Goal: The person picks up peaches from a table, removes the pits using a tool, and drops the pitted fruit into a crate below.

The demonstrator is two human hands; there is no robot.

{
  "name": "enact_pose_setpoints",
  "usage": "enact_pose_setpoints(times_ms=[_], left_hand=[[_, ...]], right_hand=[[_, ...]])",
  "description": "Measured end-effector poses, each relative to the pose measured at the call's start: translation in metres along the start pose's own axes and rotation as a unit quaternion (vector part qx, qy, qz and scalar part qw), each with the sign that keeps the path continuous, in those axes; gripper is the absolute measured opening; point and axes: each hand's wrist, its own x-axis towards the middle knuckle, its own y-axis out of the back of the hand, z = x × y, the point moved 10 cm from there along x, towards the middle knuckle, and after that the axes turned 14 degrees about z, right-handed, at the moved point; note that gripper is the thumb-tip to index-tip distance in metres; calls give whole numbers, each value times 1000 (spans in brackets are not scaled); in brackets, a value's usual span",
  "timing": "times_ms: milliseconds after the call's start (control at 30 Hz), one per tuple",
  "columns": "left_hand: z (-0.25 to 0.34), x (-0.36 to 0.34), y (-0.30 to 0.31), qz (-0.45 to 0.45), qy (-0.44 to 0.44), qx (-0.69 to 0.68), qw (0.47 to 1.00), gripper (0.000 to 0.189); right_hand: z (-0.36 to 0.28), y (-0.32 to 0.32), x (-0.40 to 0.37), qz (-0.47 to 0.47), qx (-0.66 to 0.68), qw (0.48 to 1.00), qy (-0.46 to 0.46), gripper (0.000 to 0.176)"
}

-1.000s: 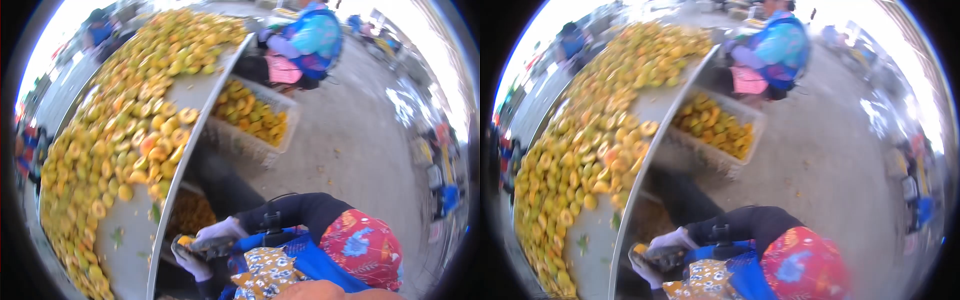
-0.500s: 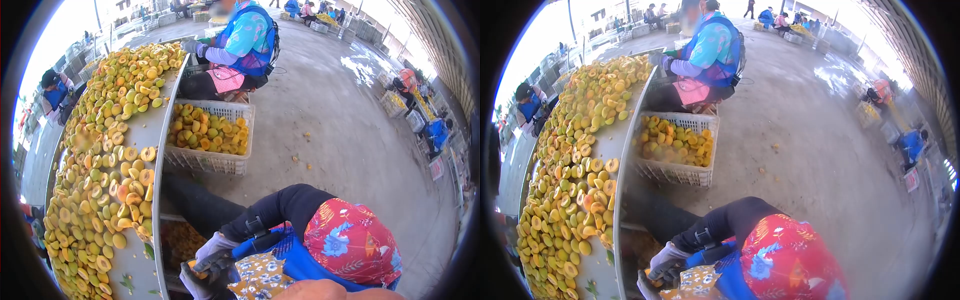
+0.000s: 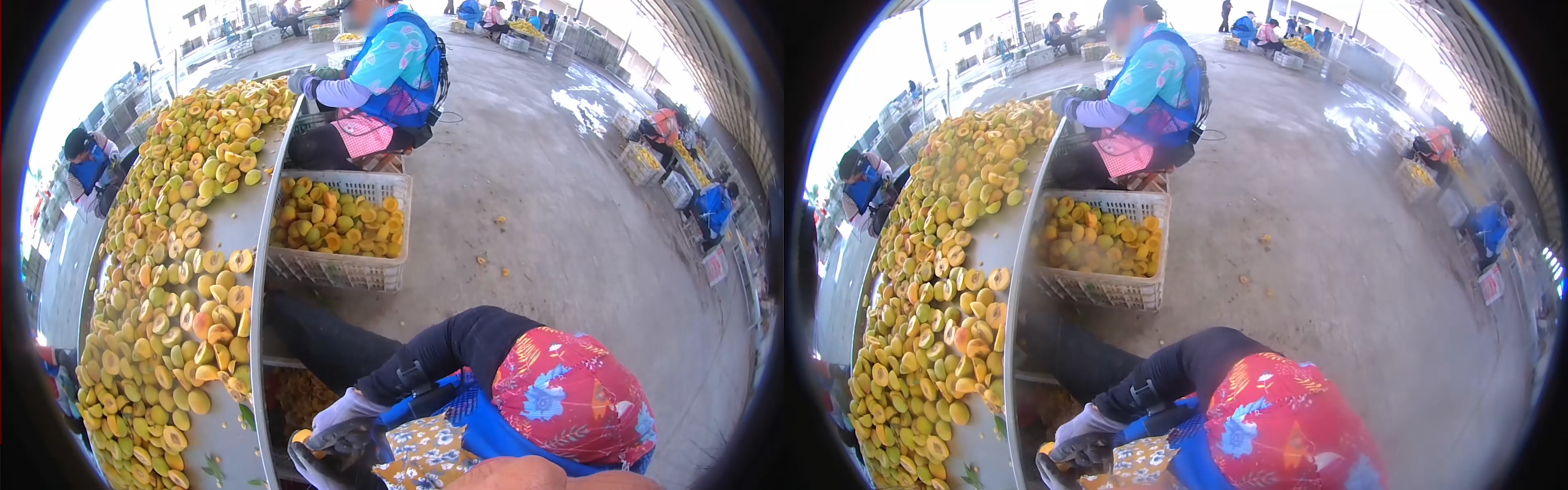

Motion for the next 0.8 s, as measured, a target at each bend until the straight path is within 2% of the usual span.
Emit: enact_pose_setpoints(times_ms=[33, 167, 233, 333, 367, 467, 533, 567, 600, 633, 667, 733, 767, 800], left_hand=[[9, -9, -7, 38, -62, 7, 997, 50], [35, -45, -26, 142, -264, 15, 954, 49], [40, -57, -31, 166, -312, 12, 936, 48], [44, -68, -33, 190, -354, 3, 916, 48], [45, -71, -33, 199, -364, -1, 910, 48], [45, -81, -34, 221, -386, -22, 895, 48], [47, -91, -31, 236, -404, -43, 883, 48], [51, -96, -24, 244, -415, -44, 875, 48], [57, -107, -16, 267, -425, -35, 864, 48], [71, -123, 0, 310, -438, 109, 837, 48], [71, -141, 27, 386, -396, 97, 827, 46], [71, -198, 77, 478, -340, 243, 773, 44], [69, -229, 103, 537, -283, 374, 701, 45], [61, -258, 150, 560, -217, 485, 635, 46]], right_hand=[[-2, -1, 0, -12, 23, 1000, 4, 34], [3, -20, -20, -88, 197, 972, -95, 31], [10, -37, -27, -153, 327, 916, -172, 31], [19, -50, -21, -233, 419, 855, -197, 22], [11, -58, -29, -288, 458, 819, -193, 21], [5, -61, -32, -297, 437, 830, -180, 26], [7, -42, -17, -152, 287, 942, -83, 33], [3, -33, -8, -82, 201, 976, -33, 36], [2, -27, -3, -46, 161, 986, -1, 37], [-1, -27, -7, -81, 182, 980, 5, 37], [-6, -28, -15, -126, 203, 971, -3, 38], [-1, -3, -17, -13, 53, 997, -46, 35], [1, 17, -18, 37, -101, 992, -61, 31], [-9, 6, -10, 65, -136, 987, 64, 32]])
